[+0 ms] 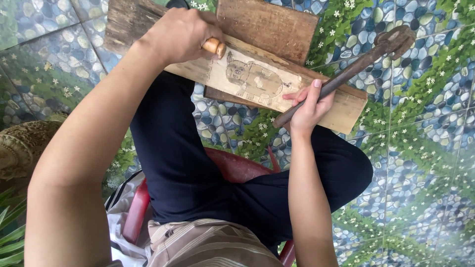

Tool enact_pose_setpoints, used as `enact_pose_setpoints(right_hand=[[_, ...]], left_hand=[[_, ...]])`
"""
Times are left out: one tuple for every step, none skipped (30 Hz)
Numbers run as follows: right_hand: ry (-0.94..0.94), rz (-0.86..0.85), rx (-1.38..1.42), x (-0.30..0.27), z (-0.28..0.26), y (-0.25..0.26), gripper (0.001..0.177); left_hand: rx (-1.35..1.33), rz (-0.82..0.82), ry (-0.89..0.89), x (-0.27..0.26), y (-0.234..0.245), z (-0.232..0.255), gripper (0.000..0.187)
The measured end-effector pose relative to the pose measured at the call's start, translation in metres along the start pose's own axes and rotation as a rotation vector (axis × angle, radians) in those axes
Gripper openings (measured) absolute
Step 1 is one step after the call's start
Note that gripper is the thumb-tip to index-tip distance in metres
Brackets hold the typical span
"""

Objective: Carving a decorative design into a wooden board using a hammer and a chisel.

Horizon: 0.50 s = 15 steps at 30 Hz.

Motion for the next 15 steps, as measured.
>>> enact_pose_setpoints(right_hand=[[0.003,-0.003,0.003,0.0,0.001,0.001,0.022],[0.0,-0.004,0.002,0.0,0.002,0.001,0.022],[-0.002,0.002,-0.003,0.0,0.002,0.001,0.022],[-0.004,0.007,-0.008,0.0,0.002,0.002,0.023],[-0.007,0.009,-0.01,0.0,0.002,0.002,0.023],[-0.005,0.004,-0.013,0.0,0.001,0.001,0.022],[-0.003,-0.001,-0.015,0.0,0.0,0.0,0.022],[-0.006,0.0,-0.017,-0.001,0.001,-0.001,0.022],[-0.003,0.0,-0.021,0.0,0.0,-0.001,0.023],[-0.001,0.0,-0.025,0.0,-0.001,-0.001,0.024],[0.0,-0.002,-0.027,0.0,-0.001,-0.001,0.024],[-0.006,0.001,-0.018,0.0,0.0,0.0,0.024],[-0.013,0.006,-0.011,0.0,0.001,0.002,0.023],[-0.014,0.005,-0.013,0.0,0.0,0.0,0.023],[-0.017,0.017,-0.023,0.0,0.0,0.0,0.03]], left_hand=[[-0.065,0.084,-0.011,-0.001,0.003,-0.002,0.029],[-0.068,0.082,-0.009,0.0,0.002,0.0,0.029],[-0.045,0.079,-0.017,0.002,0.003,0.001,0.022],[-0.021,0.077,-0.025,0.003,0.003,0.003,0.018],[-0.025,0.074,-0.026,0.005,0.004,0.004,0.018],[-0.007,0.001,0.028,0.007,-0.001,0.001,0.02],[0.011,-0.072,0.083,0.008,-0.006,-0.003,0.022],[0.008,-0.075,0.083,0.014,-0.011,-0.006,0.022],[-0.064,-0.093,0.136,0.02,-0.018,-0.013,0.024],[-0.137,-0.111,0.189,0.025,-0.025,-0.02,0.035],[-0.138,-0.109,0.191,0.033,-0.045,-0.024,0.035],[-0.006,-0.046,0.251,0.041,-0.058,-0.035,0.02],[0.124,0.016,0.308,0.048,-0.071,-0.043,0.016],[0.122,0.016,0.309,0.05,-0.057,-0.041,0.016],[0.075,-0.109,0.294,0.051,-0.054,-0.037,0.004]])
Point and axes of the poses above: each hand's wrist, its own x-axis towards the middle knuckle, its own y-axis out of the back of the hand, z = x × y, the point moved 9 cm from there along x, towards the middle knuckle, and after that the axes turned 13 degrees about x, right-handed, at the moved point
